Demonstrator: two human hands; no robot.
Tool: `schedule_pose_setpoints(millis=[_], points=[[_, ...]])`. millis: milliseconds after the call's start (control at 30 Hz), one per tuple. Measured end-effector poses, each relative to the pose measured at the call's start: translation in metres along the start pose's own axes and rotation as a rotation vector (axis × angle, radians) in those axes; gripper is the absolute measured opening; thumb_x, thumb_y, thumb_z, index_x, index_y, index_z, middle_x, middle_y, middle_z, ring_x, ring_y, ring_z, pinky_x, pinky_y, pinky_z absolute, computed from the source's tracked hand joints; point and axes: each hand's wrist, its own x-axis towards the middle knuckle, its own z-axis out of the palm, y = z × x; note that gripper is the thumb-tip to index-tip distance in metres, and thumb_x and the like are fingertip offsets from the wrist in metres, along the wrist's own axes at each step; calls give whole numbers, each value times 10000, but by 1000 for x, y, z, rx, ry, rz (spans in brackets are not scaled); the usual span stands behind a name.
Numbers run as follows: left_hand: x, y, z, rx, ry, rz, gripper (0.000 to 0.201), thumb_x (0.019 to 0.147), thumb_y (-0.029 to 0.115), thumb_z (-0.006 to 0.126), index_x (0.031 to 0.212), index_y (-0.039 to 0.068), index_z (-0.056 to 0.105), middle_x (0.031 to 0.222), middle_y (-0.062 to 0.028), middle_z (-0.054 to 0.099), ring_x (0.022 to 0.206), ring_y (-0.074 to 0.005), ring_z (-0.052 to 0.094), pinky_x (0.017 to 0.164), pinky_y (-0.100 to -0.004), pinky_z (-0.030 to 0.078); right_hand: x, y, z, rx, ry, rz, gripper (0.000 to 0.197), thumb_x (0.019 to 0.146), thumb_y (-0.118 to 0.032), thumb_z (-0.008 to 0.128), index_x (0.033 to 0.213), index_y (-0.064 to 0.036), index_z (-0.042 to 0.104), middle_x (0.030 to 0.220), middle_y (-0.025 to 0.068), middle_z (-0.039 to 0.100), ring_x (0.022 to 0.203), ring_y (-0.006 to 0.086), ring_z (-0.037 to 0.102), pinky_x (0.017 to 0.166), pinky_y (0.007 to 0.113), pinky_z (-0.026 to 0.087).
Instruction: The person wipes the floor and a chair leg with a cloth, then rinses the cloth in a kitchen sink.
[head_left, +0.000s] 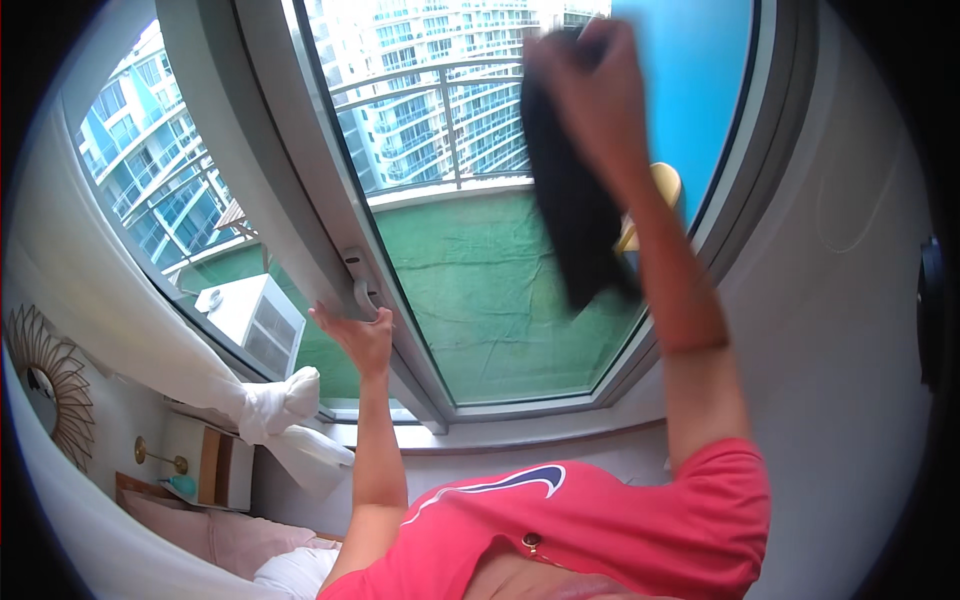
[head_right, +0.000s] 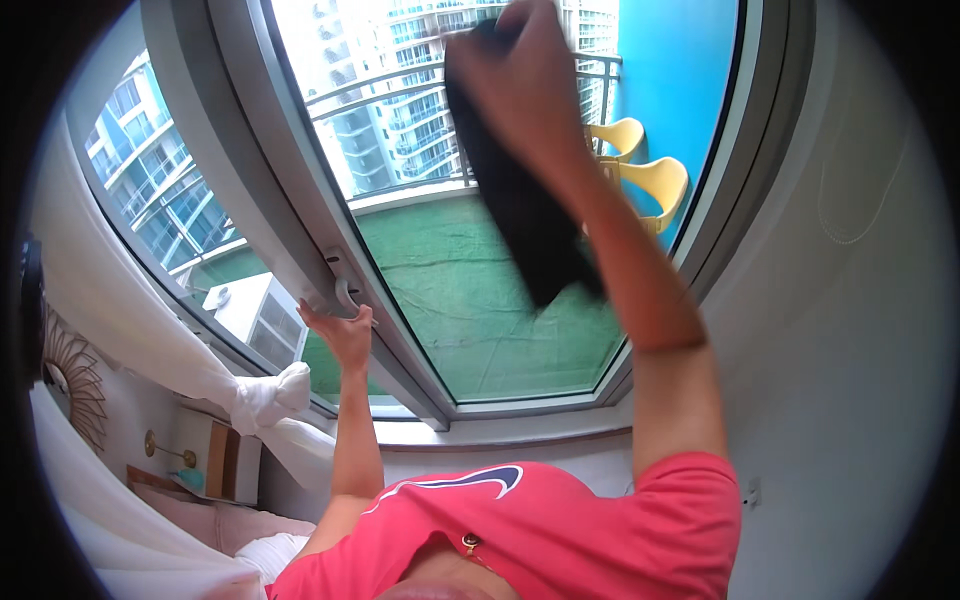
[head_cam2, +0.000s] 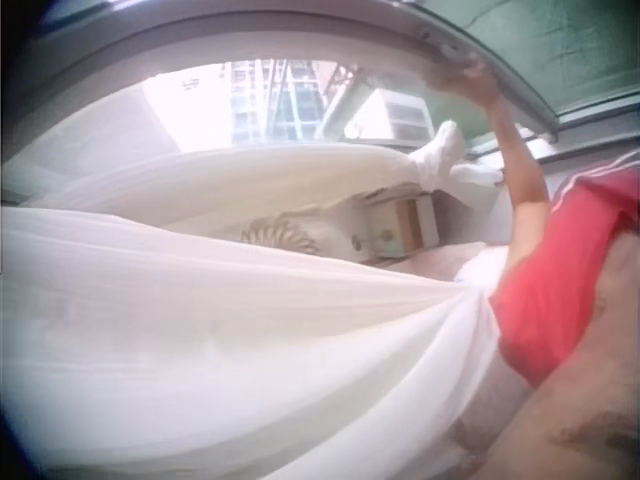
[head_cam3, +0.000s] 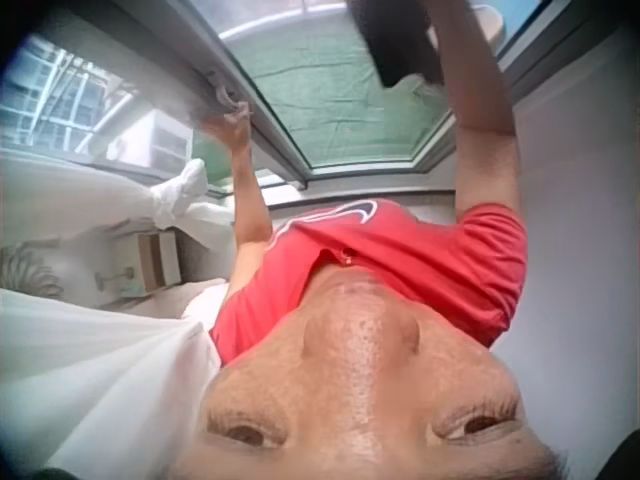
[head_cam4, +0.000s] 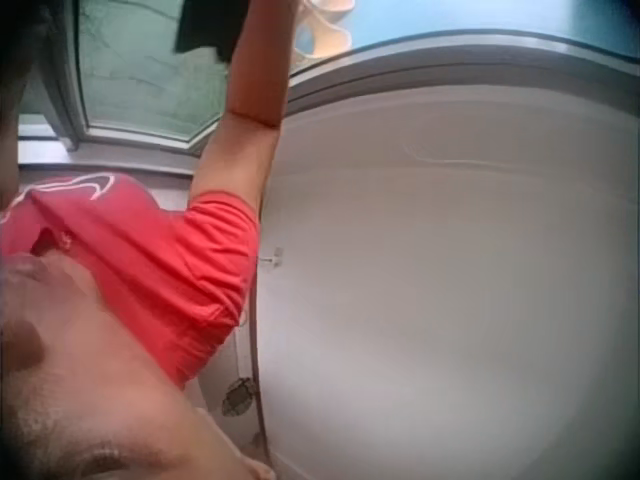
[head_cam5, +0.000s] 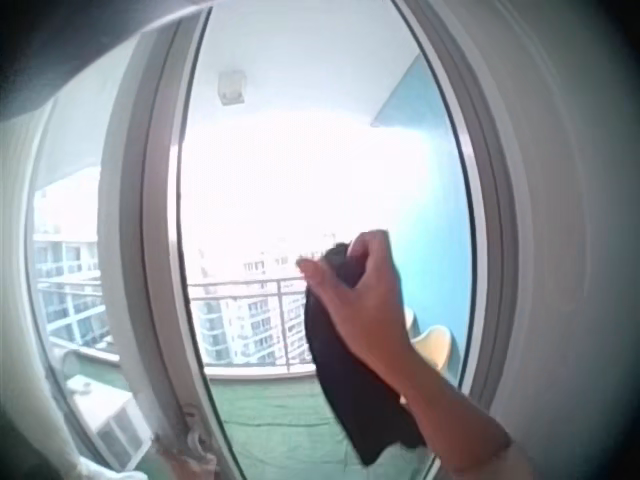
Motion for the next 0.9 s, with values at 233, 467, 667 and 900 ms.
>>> schedule_pose_setpoints(millis=[233, 467, 667, 900], points=[[-4, 4, 13, -146, -105, -210, 1064, 574, 102, 710, 1396, -55, 53, 1357, -336, 155, 1263, -470, 210, 1049, -516, 223, 127, 91, 22, -1045, 346, -660, 605, 877, -426, 500, 1347, -64, 382, 1351, 237, 369, 1275, 417, 299, 998, 586, 264], [6, -8, -2, -129, -139, -274, 1104, 566, 88, 706, 1424, 23, 16, 1334, -315, 186, 1216, -470, 231, 1034, -521, 214, -154, 134, 105, -762, -168, -652, 355, 842, -330, 554, 1140, -136, 560, 1018, 134, 582, 924, 277, 561, 725, 432, 427], [1, -3, 10, -211, -121, -179, 1103, 539, 92, 694, 1410, -12, 25, 1313, -348, 191, 1161, -489, 273, 1006, -533, 242, -157, 187, 122, -424, -786, -473, 181, 871, -174, 508, 943, -31, 591, 874, 156, 606, 773, 244, 567, 763, 360, 460], [-2, -18, 3, -75, -120, -198, 1078, 531, 103, 673, 1384, -53, 32, 1317, -326, 202, 1207, -481, 227, 1050, -520, 184, 242, -17, 60, -700, 234, -550, 509, 909, -349, 450, 1363, -125, 393, 1305, 197, 458, 1273, 433, 300, 1016, 605, 225]])
